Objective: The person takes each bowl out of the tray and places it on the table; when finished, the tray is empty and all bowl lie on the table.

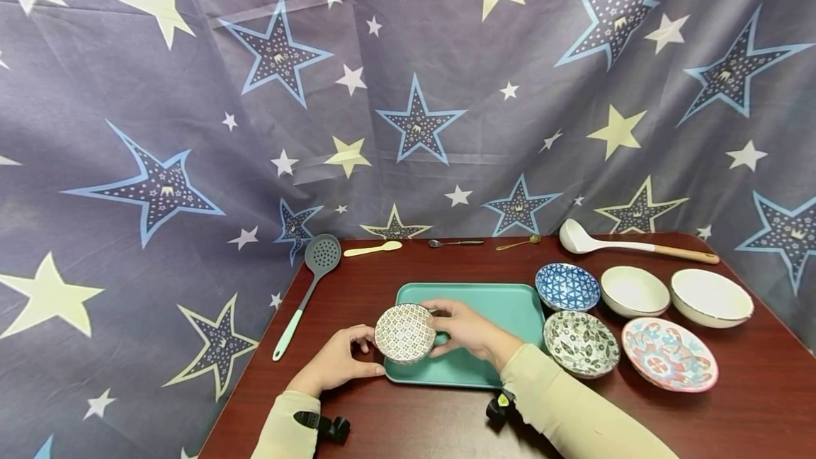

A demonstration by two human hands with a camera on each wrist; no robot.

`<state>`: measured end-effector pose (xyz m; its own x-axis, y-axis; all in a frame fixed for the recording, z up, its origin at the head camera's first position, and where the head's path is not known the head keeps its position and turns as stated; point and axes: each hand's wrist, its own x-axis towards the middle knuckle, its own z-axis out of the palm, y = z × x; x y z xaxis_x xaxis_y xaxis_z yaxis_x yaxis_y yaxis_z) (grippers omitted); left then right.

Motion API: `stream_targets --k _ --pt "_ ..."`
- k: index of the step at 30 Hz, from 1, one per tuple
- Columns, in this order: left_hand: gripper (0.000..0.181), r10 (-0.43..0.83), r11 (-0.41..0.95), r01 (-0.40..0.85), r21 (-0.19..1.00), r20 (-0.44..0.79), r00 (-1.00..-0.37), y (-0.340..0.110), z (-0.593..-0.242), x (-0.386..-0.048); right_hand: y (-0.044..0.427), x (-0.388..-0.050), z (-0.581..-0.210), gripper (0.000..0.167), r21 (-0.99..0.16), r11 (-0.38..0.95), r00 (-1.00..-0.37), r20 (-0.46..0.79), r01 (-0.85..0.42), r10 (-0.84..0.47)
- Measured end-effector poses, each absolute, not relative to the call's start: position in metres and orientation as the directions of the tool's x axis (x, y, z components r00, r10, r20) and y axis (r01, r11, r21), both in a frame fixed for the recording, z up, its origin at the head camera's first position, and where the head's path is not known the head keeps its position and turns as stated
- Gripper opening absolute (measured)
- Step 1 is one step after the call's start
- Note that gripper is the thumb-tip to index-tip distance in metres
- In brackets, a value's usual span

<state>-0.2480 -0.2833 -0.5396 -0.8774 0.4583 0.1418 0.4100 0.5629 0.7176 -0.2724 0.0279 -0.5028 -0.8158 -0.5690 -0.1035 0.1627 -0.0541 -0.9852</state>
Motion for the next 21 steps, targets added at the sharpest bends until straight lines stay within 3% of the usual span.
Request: stream_targets --k 6,14,21 --pt "0.045 0.447 0.548 0.407 0.731 0.156 -0.881 -0.281 -0.54 -0.247 0.027 -0.273 -0.504 0.045 -0.984 -0.068 -0.818 -0.096 0.162 -0.568" --pt "0.041 0.464 0.502 0.418 0.757 0.172 -0.869 -0.268 -0.507 -0.228 0.03 -0.269 -0.498 0.044 -0.986 -0.054 -0.842 -0.106 0.158 -0.529" --pt "0.048 0.445 0.519 0.398 0.756 0.159 -0.882 -0.275 -0.528 -0.238 0.038 -0.266 -0.493 0.046 -0.987 -0.074 -0.85 -0.082 0.141 -0.521"
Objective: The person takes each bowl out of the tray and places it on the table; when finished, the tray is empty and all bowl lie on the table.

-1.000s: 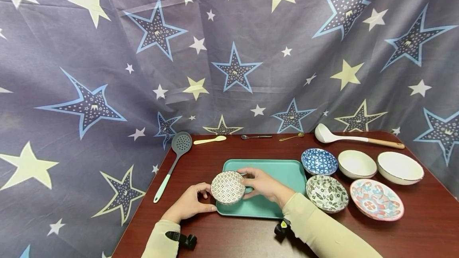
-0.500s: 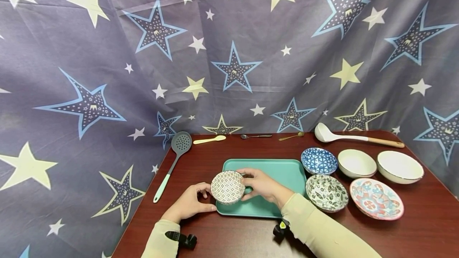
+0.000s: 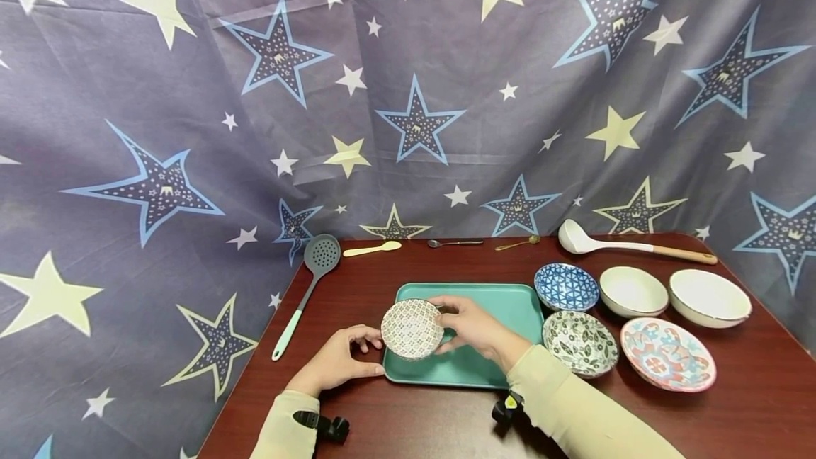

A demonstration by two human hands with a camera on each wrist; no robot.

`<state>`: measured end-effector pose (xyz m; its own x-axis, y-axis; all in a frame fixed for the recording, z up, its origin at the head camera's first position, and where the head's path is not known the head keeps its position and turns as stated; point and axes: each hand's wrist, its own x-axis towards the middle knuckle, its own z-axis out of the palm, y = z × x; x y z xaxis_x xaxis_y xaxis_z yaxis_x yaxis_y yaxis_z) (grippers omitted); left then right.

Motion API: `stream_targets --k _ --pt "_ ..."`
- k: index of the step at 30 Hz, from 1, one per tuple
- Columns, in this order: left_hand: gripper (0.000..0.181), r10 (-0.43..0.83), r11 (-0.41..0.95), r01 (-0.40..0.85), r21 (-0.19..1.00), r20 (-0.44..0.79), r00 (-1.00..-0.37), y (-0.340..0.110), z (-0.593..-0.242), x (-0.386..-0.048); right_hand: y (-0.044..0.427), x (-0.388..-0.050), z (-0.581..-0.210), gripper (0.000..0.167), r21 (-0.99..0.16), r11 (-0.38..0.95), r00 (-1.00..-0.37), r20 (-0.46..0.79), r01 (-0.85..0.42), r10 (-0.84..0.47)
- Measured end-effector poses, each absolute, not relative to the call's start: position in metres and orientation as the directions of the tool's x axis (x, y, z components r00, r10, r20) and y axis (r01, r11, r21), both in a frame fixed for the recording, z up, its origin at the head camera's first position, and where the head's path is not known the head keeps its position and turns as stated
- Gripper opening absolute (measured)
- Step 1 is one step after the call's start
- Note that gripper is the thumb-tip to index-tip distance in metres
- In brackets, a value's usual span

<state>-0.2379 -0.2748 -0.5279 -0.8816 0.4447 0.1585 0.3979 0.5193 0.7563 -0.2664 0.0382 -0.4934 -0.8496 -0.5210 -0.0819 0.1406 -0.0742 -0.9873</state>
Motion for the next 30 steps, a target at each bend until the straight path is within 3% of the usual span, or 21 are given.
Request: stream_targets --k 30 --pt "0.055 0.485 0.529 0.403 0.747 0.124 -0.866 -0.284 -0.538 -0.248 0.087 -0.243 -0.449 0.048 -0.998 -0.055 -0.848 0.01 0.022 -0.529"
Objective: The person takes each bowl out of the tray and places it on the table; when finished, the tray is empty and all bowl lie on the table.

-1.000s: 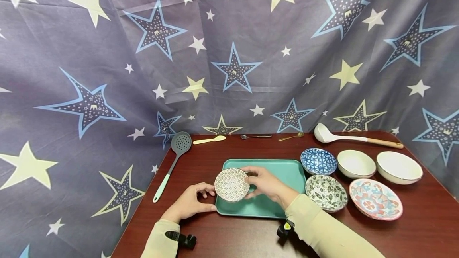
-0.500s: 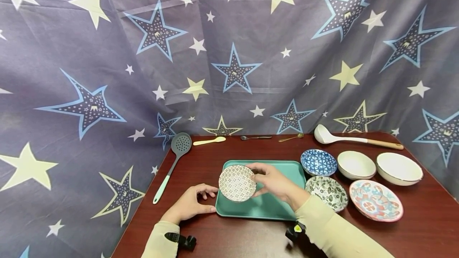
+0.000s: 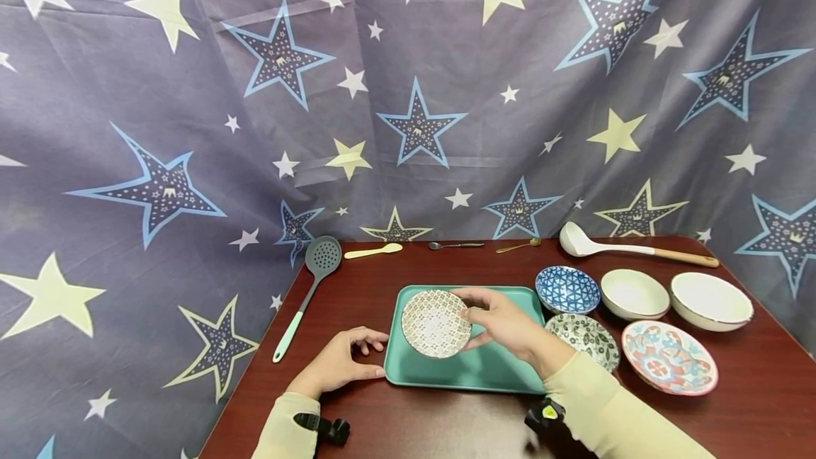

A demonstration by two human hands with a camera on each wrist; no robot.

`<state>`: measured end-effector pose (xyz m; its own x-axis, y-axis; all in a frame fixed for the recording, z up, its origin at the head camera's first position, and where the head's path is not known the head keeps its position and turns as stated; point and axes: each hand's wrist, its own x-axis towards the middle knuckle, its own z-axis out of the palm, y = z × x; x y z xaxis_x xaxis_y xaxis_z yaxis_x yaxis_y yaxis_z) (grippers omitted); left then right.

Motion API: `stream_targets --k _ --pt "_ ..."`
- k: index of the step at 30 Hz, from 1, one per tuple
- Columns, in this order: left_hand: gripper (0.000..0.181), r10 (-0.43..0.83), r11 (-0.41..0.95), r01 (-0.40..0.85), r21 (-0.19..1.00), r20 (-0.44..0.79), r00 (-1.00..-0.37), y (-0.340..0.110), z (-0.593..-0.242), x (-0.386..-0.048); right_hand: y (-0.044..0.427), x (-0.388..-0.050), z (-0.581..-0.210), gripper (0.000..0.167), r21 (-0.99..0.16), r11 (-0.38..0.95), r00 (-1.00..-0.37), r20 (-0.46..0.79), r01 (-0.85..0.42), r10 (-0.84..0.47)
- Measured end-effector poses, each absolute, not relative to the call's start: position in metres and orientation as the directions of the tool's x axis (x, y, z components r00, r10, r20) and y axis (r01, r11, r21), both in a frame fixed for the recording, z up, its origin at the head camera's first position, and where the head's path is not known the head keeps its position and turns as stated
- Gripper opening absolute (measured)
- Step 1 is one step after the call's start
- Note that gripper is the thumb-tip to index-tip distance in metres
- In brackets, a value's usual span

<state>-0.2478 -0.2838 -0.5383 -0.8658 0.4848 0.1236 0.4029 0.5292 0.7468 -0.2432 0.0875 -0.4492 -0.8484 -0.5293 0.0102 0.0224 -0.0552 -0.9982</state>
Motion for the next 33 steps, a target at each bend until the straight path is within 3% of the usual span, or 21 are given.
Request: stream_targets --k 33 --pt "0.055 0.493 0.489 0.4 0.775 0.132 -0.86 -0.283 -0.538 -0.247 0.174 -0.223 -0.41 0.045 -0.992 0.003 -0.914 0.117 -0.128 -0.388"
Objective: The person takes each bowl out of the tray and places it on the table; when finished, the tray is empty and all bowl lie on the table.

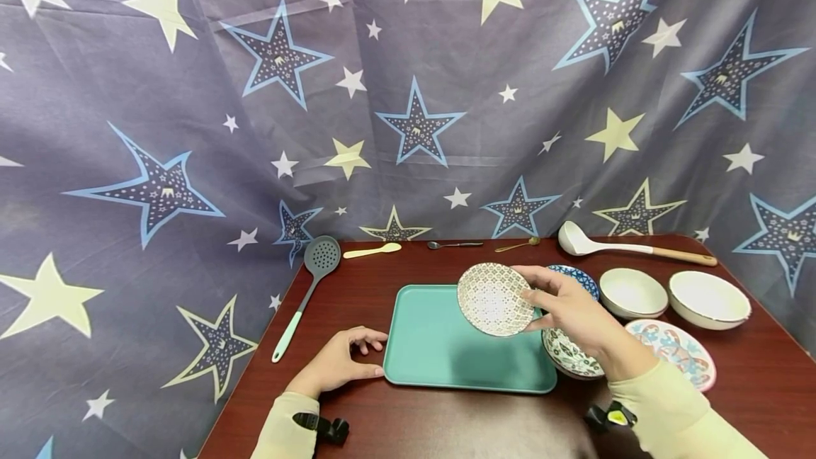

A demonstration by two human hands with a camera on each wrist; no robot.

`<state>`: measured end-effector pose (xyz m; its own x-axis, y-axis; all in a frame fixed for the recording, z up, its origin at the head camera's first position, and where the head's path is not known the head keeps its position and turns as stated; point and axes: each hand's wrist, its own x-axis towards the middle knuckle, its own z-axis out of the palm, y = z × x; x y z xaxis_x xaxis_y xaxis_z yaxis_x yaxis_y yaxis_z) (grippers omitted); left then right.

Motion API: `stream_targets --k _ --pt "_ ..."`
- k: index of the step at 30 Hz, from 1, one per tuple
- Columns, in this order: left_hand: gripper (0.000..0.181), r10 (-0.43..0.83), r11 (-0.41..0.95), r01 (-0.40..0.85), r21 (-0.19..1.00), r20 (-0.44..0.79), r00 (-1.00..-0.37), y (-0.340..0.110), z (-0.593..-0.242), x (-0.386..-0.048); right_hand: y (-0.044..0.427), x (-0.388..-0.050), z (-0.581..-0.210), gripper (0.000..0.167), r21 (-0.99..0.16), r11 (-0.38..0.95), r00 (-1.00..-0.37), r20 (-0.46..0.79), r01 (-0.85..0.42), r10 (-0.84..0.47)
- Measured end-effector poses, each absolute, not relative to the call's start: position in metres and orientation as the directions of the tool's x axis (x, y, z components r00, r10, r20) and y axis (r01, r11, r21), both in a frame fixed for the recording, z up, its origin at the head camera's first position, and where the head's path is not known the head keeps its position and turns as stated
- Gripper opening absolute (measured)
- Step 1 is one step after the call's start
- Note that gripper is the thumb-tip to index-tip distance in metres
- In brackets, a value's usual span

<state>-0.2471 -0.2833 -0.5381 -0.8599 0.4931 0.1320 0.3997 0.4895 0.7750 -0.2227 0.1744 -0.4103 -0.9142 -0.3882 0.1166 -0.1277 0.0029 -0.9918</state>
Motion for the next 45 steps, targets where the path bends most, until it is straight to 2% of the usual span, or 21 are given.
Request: stream_targets --k 9,20,32,45 --pt "0.054 0.495 0.501 0.405 0.765 0.13 -0.859 -0.284 -0.539 -0.248 0.213 -0.21 -0.407 0.049 -0.988 -0.021 -0.935 0.154 -0.156 -0.32" --pt "0.054 0.496 0.499 0.408 0.765 0.133 -0.858 -0.286 -0.542 -0.25 0.261 -0.202 -0.413 0.042 -0.969 -0.097 -0.93 0.247 -0.229 -0.272" --pt "0.055 0.468 0.507 0.39 0.769 0.134 -0.873 -0.282 -0.541 -0.247 0.306 -0.191 -0.434 0.043 -0.948 -0.225 -0.938 0.274 -0.226 -0.211" --pt "0.054 0.493 0.481 0.403 0.779 0.14 -0.859 -0.284 -0.539 -0.247 0.349 -0.181 -0.447 0.048 -0.915 -0.323 -0.944 0.299 -0.241 -0.142"
